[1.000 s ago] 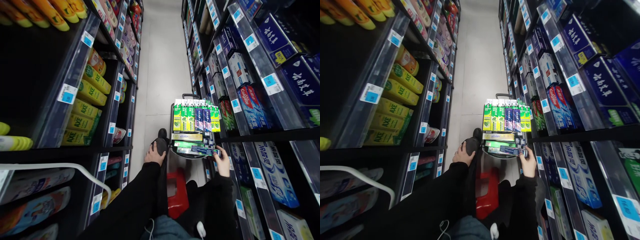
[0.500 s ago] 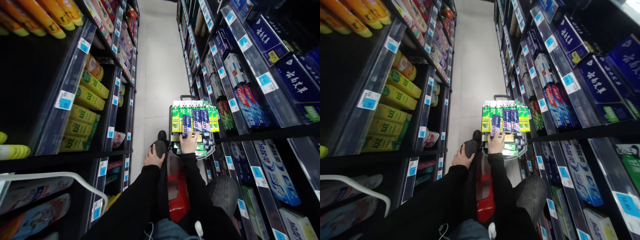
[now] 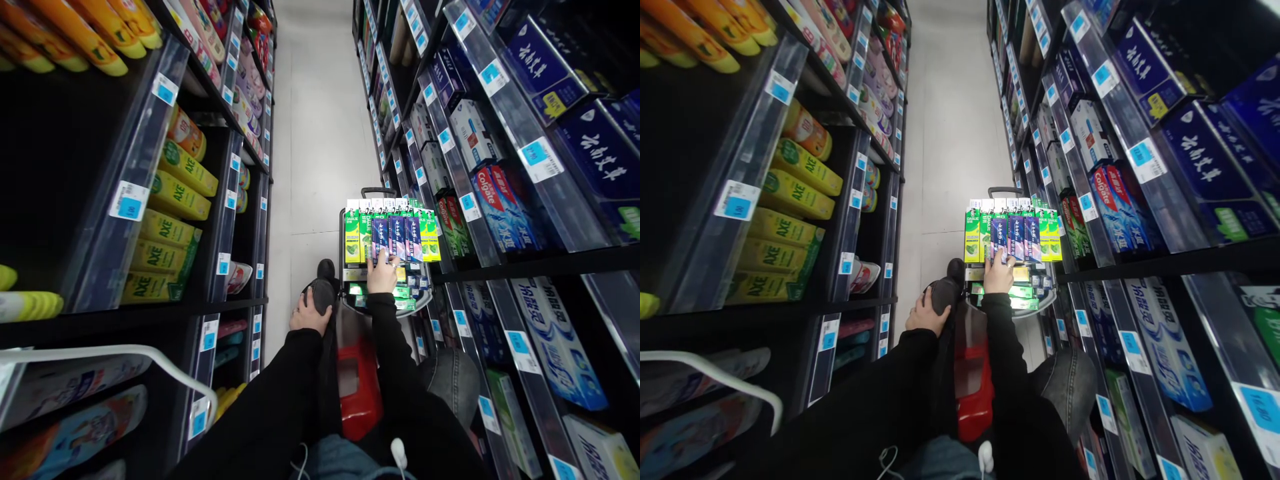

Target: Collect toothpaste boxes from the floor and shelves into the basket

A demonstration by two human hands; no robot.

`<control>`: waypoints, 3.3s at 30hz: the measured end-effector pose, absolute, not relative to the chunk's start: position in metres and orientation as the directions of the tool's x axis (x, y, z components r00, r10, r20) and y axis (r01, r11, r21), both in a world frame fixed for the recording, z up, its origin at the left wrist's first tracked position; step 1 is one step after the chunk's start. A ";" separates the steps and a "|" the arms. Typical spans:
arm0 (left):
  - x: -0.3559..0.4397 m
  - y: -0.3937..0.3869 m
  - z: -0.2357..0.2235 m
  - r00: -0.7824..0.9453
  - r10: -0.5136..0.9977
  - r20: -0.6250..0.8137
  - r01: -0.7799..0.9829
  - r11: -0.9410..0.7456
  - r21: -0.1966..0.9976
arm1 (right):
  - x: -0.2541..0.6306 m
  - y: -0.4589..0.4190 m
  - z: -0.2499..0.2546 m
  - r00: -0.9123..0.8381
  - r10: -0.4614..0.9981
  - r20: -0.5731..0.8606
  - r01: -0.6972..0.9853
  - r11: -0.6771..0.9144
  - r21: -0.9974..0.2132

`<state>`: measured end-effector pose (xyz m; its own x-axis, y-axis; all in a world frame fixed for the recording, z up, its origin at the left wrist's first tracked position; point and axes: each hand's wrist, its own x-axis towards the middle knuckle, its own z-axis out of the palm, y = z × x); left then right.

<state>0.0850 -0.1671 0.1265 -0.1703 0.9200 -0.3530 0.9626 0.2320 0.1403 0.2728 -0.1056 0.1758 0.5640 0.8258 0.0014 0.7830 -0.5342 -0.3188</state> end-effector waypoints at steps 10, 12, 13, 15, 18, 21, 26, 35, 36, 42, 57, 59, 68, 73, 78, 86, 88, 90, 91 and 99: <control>0.086 -0.166 0.128 -0.169 0.917 -0.361 0.961 0.235 0.147 | 0.274 -0.089 0.175 0.575 0.818 -0.022 0.765 -0.548 -0.338; 0.086 -0.166 0.128 -0.172 0.917 -0.359 0.961 0.236 0.145 | 0.271 -0.091 0.180 0.574 0.819 0.001 0.761 -0.534 -0.368; 0.086 -0.166 0.128 -0.172 0.916 -0.362 0.961 0.237 0.145 | 0.272 -0.095 0.183 0.571 0.821 0.025 0.763 -0.519 -0.385; 0.086 -0.166 0.129 -0.169 0.915 -0.367 0.961 0.236 0.146 | 0.280 -0.110 0.189 0.593 0.799 0.099 0.756 -0.510 -0.411; 0.085 -0.166 0.130 -0.163 0.913 -0.374 0.962 0.231 0.144 | 0.315 -0.144 0.184 0.743 0.644 0.182 0.654 -0.641 -0.403; 0.086 -0.166 0.130 -0.163 0.913 -0.375 0.963 0.230 0.141 | 0.369 -0.174 0.159 0.882 0.469 0.052 0.462 -0.836 -0.297; 0.086 -0.166 0.128 -0.172 0.914 -0.367 0.960 0.239 0.144 | 0.432 -0.183 0.107 0.824 0.474 -0.309 0.477 -0.876 -0.074; 0.086 -0.166 0.128 -0.171 0.915 -0.365 0.959 0.239 0.150 | 0.448 -0.159 0.087 0.730 0.564 -0.385 0.595 -0.802 -0.047; 0.086 -0.166 0.128 -0.172 0.915 -0.365 0.959 0.240 0.149 | 0.447 -0.159 0.089 0.725 0.569 -0.388 0.603 -0.797 -0.044; 0.087 -0.166 0.129 -0.164 0.920 -0.355 0.963 0.227 0.144 | 0.436 -0.185 0.136 0.736 0.610 -0.293 0.630 -0.776 -0.031; 0.088 -0.166 0.129 -0.160 0.923 -0.350 0.961 0.227 0.158 | 0.402 -0.260 0.286 0.539 0.821 -0.188 -0.343 0.010 -0.939; 0.088 -0.166 0.129 -0.160 0.922 -0.353 0.960 0.228 0.161 | 0.376 -0.239 0.285 0.452 0.867 -0.212 -0.429 0.003 -0.903; 0.088 -0.168 0.128 -0.168 0.930 -0.326 0.964 0.225 0.145 | 0.239 -0.152 0.197 0.269 0.822 -0.503 -0.735 -0.162 -0.658; 0.088 -0.167 0.130 -0.179 0.925 -0.335 0.962 0.236 0.136 | 0.237 -0.123 0.165 0.380 0.655 -0.653 -0.729 -0.222 -0.647; 0.088 -0.168 0.130 -0.171 0.923 -0.346 0.963 0.230 0.140 | 0.242 -0.112 0.155 0.437 0.574 -0.693 -0.765 -0.169 -0.622; 0.088 -0.168 0.129 -0.170 0.927 -0.333 0.962 0.230 0.149 | 0.239 -0.093 0.161 0.449 0.493 -0.745 -0.829 -0.080 -0.553; 0.087 -0.167 0.129 -0.167 0.924 -0.345 0.962 0.229 0.149 | 0.239 -0.089 0.163 0.450 0.490 -0.747 -0.835 -0.067 -0.547; 0.087 -0.167 0.130 -0.164 0.922 -0.352 0.963 0.227 0.146 | 0.238 -0.086 0.164 0.449 0.491 -0.746 -0.840 -0.053 -0.540; 0.087 -0.166 0.130 -0.161 0.922 -0.352 0.964 0.224 0.146 | 0.237 -0.086 0.164 0.446 0.494 -0.746 -0.842 -0.049 -0.537; 0.086 -0.167 0.129 -0.169 0.920 -0.355 0.959 0.237 0.158 | 0.294 -0.147 0.154 0.105 0.659 -0.745 -0.554 -0.583 -0.594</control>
